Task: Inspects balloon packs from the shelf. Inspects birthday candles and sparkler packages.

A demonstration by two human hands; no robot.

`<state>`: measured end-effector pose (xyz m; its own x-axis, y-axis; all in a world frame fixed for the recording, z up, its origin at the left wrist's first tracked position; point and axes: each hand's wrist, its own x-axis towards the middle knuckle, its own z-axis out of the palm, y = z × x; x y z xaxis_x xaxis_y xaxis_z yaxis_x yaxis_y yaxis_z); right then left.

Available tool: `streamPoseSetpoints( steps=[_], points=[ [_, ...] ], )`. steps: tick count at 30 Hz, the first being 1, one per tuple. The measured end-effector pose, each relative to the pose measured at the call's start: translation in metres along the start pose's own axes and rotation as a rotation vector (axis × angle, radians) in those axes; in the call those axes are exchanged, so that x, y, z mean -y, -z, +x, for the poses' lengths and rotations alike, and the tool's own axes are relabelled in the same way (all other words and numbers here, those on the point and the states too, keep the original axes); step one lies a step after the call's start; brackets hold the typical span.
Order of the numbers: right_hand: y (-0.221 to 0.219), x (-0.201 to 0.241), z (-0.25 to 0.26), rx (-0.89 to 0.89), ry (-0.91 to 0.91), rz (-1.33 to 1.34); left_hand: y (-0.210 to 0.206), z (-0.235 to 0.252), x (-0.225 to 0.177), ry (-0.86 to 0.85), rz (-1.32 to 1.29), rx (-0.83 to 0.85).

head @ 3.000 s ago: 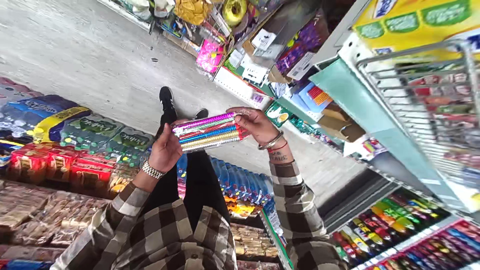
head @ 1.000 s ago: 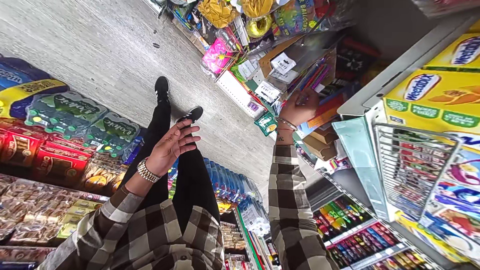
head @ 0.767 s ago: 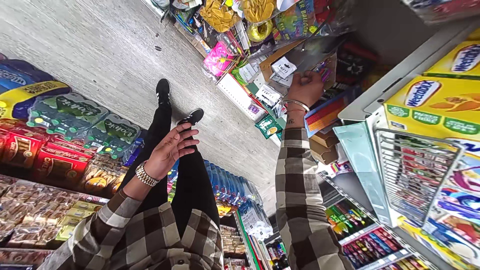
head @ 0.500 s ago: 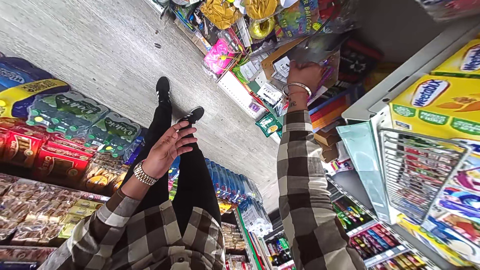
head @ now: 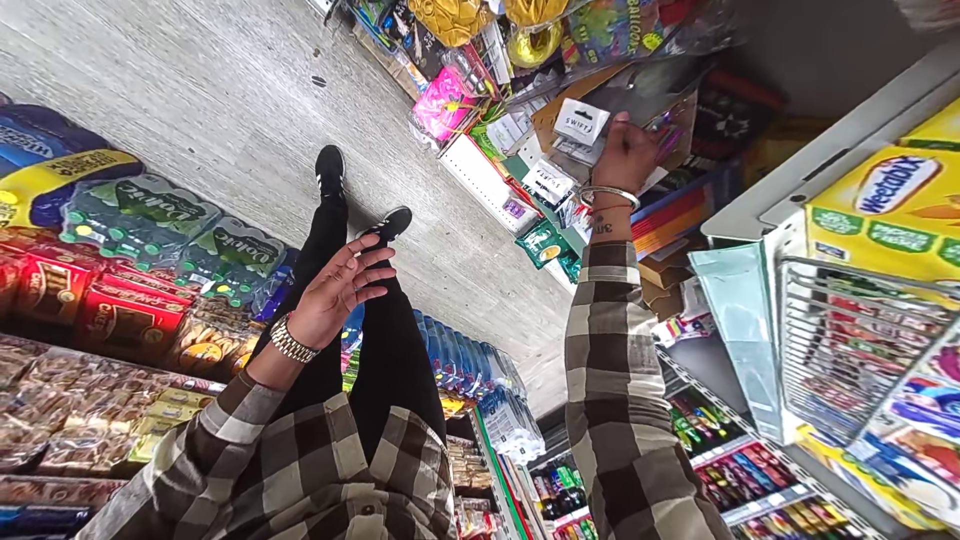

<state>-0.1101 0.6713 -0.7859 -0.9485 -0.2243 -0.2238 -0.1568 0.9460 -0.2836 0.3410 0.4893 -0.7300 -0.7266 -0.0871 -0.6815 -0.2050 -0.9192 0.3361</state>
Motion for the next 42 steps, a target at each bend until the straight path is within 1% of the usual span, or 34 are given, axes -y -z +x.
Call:
streamPoseSetpoints(
  steps=[4, 8, 11, 13, 16, 18, 21, 23, 26, 27, 32, 35, 37, 38, 40, 41, 42],
  points=[
    [-0.001, 0.001, -0.005, 0.104, 0.138, -0.205, -0.003, 0.001, 0.002, 0.015, 0.01, 0.015],
    [0.003, 0.004, -0.02, 0.283, 0.17, -0.291, -0.005, 0.002, 0.002, 0.012, 0.036, 0.025],
    [0.001, 0.001, -0.03, 0.316, 0.254, -0.42, -0.004, 0.003, 0.002, 0.012, 0.038, 0.028],
    [-0.002, -0.003, -0.032, 0.264, 0.294, -0.453, -0.005, 0.003, 0.002, 0.011, 0.044, 0.03],
    [-0.002, -0.008, -0.038, 0.154, 0.382, -0.434, -0.006, 0.003, 0.003, 0.001, 0.047, 0.035],
    [-0.003, -0.016, -0.047, 0.058, 0.427, -0.395, -0.007, 0.002, 0.004, 0.001, 0.05, 0.036],
    [-0.003, -0.027, -0.056, -0.042, 0.442, -0.318, -0.01, 0.003, 0.006, -0.003, 0.048, 0.035],
    [-0.003, -0.03, -0.059, -0.037, 0.429, -0.32, -0.012, 0.003, 0.007, -0.004, 0.046, 0.033],
    [-0.002, -0.026, -0.056, 0.026, 0.402, -0.373, -0.014, 0.002, 0.01, 0.001, 0.058, 0.028],
    [-0.003, -0.025, -0.054, 0.017, 0.407, -0.373, -0.014, 0.002, 0.011, 0.002, 0.063, 0.025],
    [-0.003, -0.027, -0.048, -0.102, 0.47, -0.287, -0.015, 0.001, 0.015, 0.012, 0.071, 0.029],
    [0.007, -0.029, -0.056, -0.237, 0.521, -0.224, -0.016, 0.0, 0.016, 0.009, 0.08, 0.03],
    [0.017, -0.027, -0.072, -0.305, 0.492, -0.18, -0.018, 0.001, 0.017, 0.009, 0.096, 0.023],
    [0.02, -0.026, -0.083, -0.333, 0.447, -0.148, -0.018, 0.002, 0.018, 0.009, 0.096, 0.022],
    [0.025, -0.023, -0.109, -0.323, 0.29, -0.052, -0.021, 0.005, 0.018, 0.005, 0.088, 0.02],
    [0.025, -0.024, -0.12, -0.318, 0.21, 0.049, -0.024, 0.007, 0.019, 0.005, 0.09, 0.024],
    [0.024, -0.026, -0.131, -0.312, 0.129, 0.209, -0.026, 0.008, 0.021, 0.007, 0.091, 0.033]
  ],
)
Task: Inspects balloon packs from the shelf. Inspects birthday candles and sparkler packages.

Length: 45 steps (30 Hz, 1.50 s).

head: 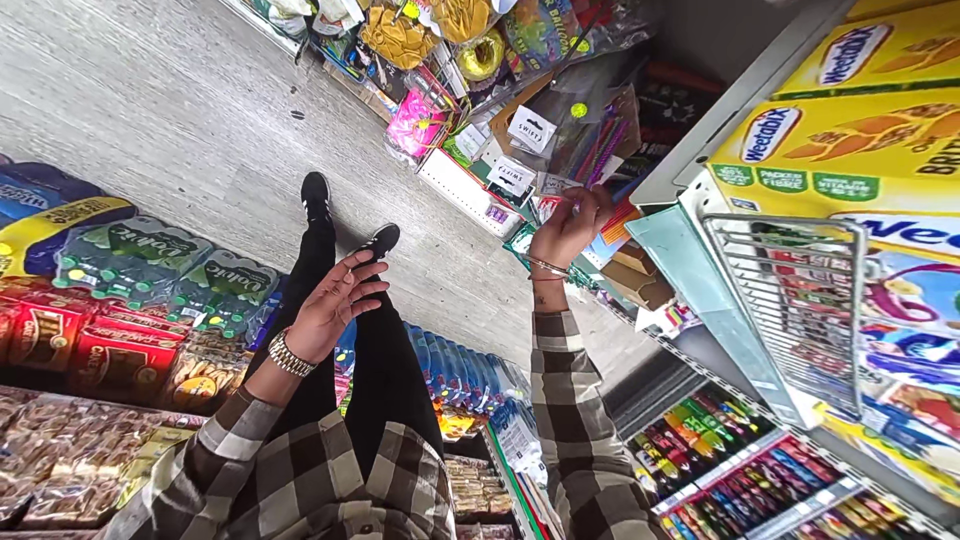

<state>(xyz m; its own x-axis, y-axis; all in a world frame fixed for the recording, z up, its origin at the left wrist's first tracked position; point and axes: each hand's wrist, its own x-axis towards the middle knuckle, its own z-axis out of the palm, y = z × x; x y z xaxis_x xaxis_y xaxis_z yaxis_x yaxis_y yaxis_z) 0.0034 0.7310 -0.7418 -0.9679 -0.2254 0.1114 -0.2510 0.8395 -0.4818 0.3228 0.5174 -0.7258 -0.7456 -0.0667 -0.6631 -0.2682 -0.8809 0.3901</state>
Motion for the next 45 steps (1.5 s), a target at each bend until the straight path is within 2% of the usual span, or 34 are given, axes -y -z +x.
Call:
streamPoseSetpoints(
  steps=[3, 5, 6, 8, 11, 15, 19, 21, 27, 34, 37, 39, 42, 45],
  points=[
    [-0.005, -0.002, -0.017, -0.073, -0.42, 0.626, -0.007, 0.004, 0.003, 0.009, -0.005, 0.019],
    [-0.006, 0.002, -0.017, -0.134, -0.627, 0.854, -0.012, 0.006, 0.005, 0.019, -0.001, 0.033],
    [-0.006, 0.001, -0.015, -0.149, -0.658, 0.901, -0.013, 0.006, 0.006, 0.026, 0.006, 0.038],
    [-0.008, -0.002, -0.01, -0.172, -0.629, 0.896, -0.015, 0.005, 0.008, 0.038, 0.01, 0.043],
    [-0.007, 0.0, -0.002, -0.13, -0.59, 0.719, -0.014, 0.002, 0.009, 0.05, 0.033, 0.044],
    [0.007, 0.003, -0.003, 0.127, -0.693, 0.594, -0.011, 0.0, 0.009, 0.062, 0.054, 0.033],
    [0.019, -0.005, -0.008, 0.389, -0.798, 0.66, -0.013, 0.0, 0.007, 0.051, 0.06, 0.034],
    [0.024, -0.007, -0.018, 0.411, -0.826, 0.679, -0.015, -0.001, 0.007, 0.051, 0.07, 0.036],
    [0.052, -0.003, -0.076, 0.216, -0.755, 0.935, -0.014, -0.005, 0.008, 0.031, 0.088, 0.034],
    [0.099, -0.012, -0.176, 0.202, -0.652, 1.117, -0.005, -0.005, 0.009, 0.006, 0.117, 0.016],
    [0.111, -0.019, -0.213, 0.315, -0.602, 1.107, -0.007, -0.002, 0.008, 0.009, 0.158, 0.016],
    [0.116, -0.026, -0.227, 0.456, -0.515, 1.017, -0.009, -0.001, 0.007, 0.0, 0.181, 0.022],
    [0.121, -0.031, -0.223, 0.708, -0.335, 0.853, -0.01, -0.006, 0.0, -0.055, 0.217, -0.023],
    [0.12, -0.032, -0.192, 0.922, -0.17, 0.716, -0.007, -0.005, -0.01, -0.158, 0.16, -0.088]
  ],
)
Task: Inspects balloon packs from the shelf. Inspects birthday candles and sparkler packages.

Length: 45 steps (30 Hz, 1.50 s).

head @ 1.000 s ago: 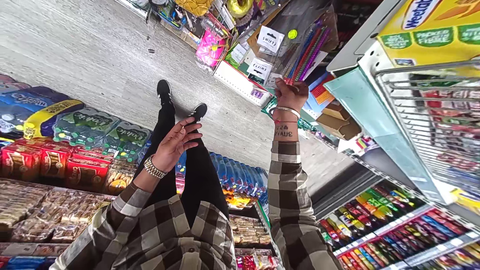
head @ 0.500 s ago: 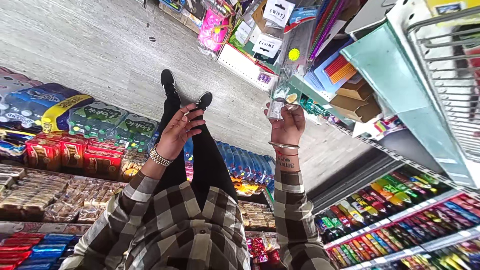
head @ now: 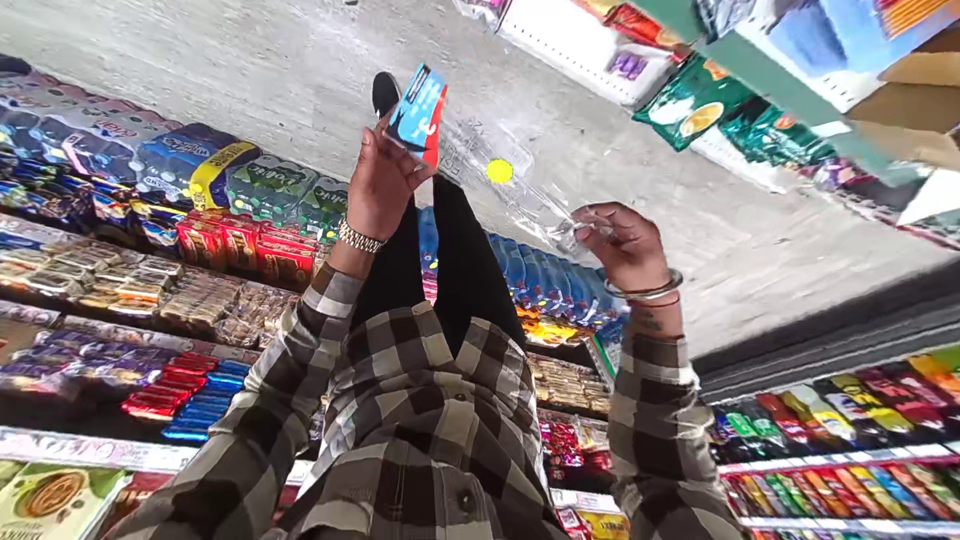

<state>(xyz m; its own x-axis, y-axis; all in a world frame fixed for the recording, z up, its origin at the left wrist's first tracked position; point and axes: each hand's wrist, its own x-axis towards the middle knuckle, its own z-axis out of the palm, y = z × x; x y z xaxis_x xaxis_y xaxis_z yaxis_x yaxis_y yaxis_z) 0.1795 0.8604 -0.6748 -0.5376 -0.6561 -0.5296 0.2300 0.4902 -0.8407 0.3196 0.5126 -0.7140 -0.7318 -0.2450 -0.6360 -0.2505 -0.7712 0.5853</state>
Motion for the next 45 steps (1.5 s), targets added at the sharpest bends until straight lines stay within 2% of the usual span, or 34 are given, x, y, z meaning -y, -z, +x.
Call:
streamPoseSetpoints(
  steps=[2, 5, 12, 18, 21, 24, 27, 29, 33, 36, 38, 39, 41, 43, 45],
  points=[
    [0.008, 0.006, 0.016, 0.087, 0.033, -0.069, 0.006, -0.001, -0.006, -0.066, -0.019, -0.009],
    [0.019, 0.007, 0.036, 0.106, 0.066, -0.068, 0.01, -0.003, -0.016, -0.104, -0.031, -0.047],
    [0.03, -0.011, 0.049, 0.073, 0.035, 0.567, 0.012, -0.009, -0.026, -0.129, -0.017, -0.154],
    [0.023, -0.035, 0.047, 0.042, 0.051, 0.717, 0.012, -0.009, -0.031, -0.178, -0.007, -0.147],
    [0.017, -0.037, 0.049, -0.081, -0.053, 0.718, 0.009, -0.01, -0.031, -0.17, -0.014, -0.123],
    [0.014, -0.03, 0.056, -0.326, -0.256, 0.59, 0.005, -0.011, -0.025, -0.166, -0.033, -0.097],
    [0.019, -0.029, 0.064, -0.536, -0.298, 0.49, 0.0, -0.012, -0.018, -0.173, -0.057, -0.103],
    [0.022, -0.028, 0.067, -0.543, -0.282, 0.628, -0.001, -0.013, -0.014, -0.175, -0.072, -0.119],
    [0.003, -0.022, 0.073, -0.514, -0.213, 1.077, -0.008, -0.02, 0.0, -0.161, -0.106, -0.139],
    [-0.01, -0.006, 0.083, -0.696, -0.133, 1.266, -0.016, -0.031, 0.013, -0.133, -0.092, -0.118],
    [-0.011, 0.016, 0.089, -0.791, -0.162, 1.373, -0.019, -0.036, 0.021, -0.134, -0.104, -0.124],
    [-0.011, 0.021, 0.091, -0.795, -0.201, 1.429, -0.021, -0.038, 0.023, -0.132, -0.106, -0.128],
    [-0.015, 0.027, 0.089, -0.687, -0.274, 1.455, -0.026, -0.045, 0.024, -0.101, -0.076, -0.141],
    [-0.02, 0.027, 0.088, -0.544, -0.314, 1.321, -0.028, -0.047, 0.028, -0.077, -0.075, -0.136],
    [-0.02, 0.027, 0.09, -0.518, -0.299, 1.142, -0.027, -0.049, 0.034, -0.04, -0.089, -0.116]
  ],
)
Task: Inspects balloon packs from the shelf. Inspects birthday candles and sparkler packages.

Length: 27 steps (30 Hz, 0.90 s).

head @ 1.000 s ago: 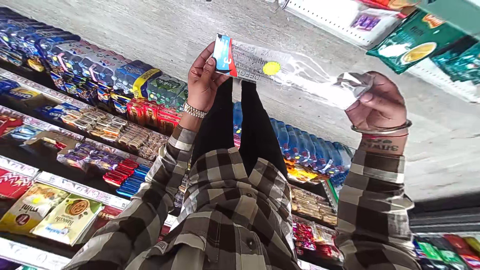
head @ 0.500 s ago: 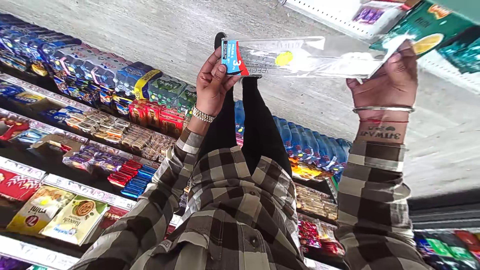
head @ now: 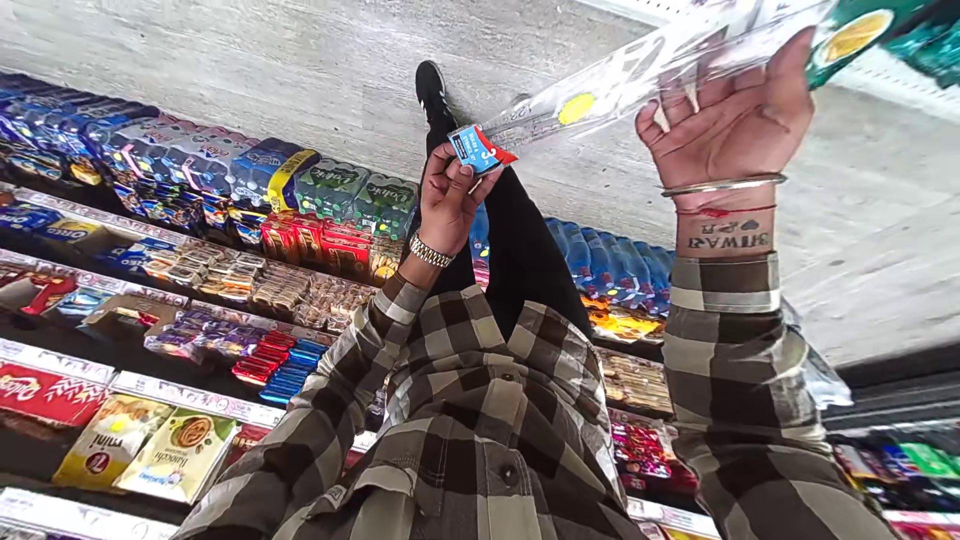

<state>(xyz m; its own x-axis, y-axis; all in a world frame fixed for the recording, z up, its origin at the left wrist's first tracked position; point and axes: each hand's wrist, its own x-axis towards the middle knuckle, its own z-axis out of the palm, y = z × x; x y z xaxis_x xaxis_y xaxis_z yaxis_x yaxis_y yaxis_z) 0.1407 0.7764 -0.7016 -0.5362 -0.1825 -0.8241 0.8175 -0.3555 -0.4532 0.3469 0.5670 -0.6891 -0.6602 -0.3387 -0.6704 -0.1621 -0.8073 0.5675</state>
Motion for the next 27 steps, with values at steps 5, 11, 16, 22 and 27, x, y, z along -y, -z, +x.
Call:
streamPoseSetpoints(
  steps=[5, 11, 16, 22, 27],
  points=[
    [-0.001, 0.02, 0.017, -0.051, 0.335, -0.145, 0.015, -0.006, 0.012, 0.192, 0.035, 0.084],
    [-0.006, 0.038, 0.034, 0.117, 0.485, -0.35, 0.03, -0.014, 0.021, 0.296, 0.133, 0.15],
    [-0.018, 0.038, 0.042, 0.139, 0.528, -0.4, 0.031, -0.014, 0.022, 0.349, 0.128, 0.122],
    [-0.022, 0.037, 0.055, 0.176, 0.562, -0.347, 0.027, -0.013, 0.022, 0.37, 0.137, 0.113],
    [-0.024, 0.041, 0.059, 0.175, 0.516, -0.322, 0.026, -0.013, 0.023, 0.373, 0.157, 0.096]
  ],
)
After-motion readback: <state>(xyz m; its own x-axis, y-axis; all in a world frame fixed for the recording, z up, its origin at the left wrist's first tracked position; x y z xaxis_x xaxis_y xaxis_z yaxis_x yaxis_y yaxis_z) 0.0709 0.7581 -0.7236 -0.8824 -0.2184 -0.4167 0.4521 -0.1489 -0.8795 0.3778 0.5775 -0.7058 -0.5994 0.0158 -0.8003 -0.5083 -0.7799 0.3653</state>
